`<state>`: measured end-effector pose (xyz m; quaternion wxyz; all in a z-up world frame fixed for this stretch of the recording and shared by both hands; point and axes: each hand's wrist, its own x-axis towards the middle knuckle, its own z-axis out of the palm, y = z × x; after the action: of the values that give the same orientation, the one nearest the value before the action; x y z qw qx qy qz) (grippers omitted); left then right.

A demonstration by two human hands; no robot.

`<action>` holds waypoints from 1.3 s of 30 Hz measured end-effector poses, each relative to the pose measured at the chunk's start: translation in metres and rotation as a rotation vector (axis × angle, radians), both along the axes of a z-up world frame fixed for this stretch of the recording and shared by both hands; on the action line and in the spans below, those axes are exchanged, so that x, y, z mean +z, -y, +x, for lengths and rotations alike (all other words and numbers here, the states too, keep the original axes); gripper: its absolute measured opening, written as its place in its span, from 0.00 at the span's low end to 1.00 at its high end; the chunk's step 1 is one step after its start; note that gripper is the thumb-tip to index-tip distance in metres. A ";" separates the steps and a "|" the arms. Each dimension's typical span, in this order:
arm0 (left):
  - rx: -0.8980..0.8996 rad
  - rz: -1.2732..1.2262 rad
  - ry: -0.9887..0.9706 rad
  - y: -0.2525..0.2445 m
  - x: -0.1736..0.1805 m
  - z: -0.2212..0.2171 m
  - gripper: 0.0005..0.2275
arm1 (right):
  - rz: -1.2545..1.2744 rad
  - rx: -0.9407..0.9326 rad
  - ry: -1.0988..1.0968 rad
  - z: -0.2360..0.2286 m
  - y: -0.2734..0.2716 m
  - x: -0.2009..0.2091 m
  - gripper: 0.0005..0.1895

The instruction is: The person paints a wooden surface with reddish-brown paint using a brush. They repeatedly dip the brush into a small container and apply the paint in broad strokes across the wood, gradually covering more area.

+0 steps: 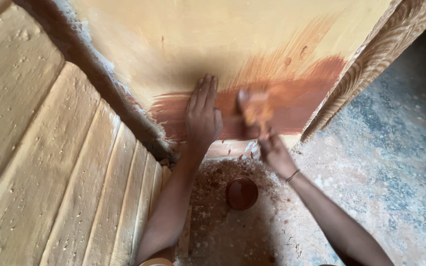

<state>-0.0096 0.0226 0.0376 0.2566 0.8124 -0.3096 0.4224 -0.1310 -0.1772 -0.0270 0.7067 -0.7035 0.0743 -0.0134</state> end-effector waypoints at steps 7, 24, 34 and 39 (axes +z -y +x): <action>-0.016 0.050 -0.070 -0.005 0.001 -0.008 0.32 | -0.181 0.262 -0.487 -0.027 -0.001 -0.075 0.34; 0.014 0.227 -0.181 -0.003 -0.021 -0.004 0.36 | -1.015 0.845 -0.440 -0.099 0.026 -0.045 0.19; -0.006 0.225 -0.187 -0.004 -0.016 -0.008 0.34 | -1.217 0.801 -0.424 -0.092 -0.015 -0.056 0.23; -0.027 0.229 -0.177 -0.013 -0.012 -0.008 0.31 | -1.034 0.758 -0.578 -0.093 0.006 -0.057 0.20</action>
<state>-0.0178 0.0355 0.0253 0.1939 0.8663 -0.3427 0.3074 -0.2236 -0.1837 -0.0842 0.1896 -0.9021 -0.0071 0.3877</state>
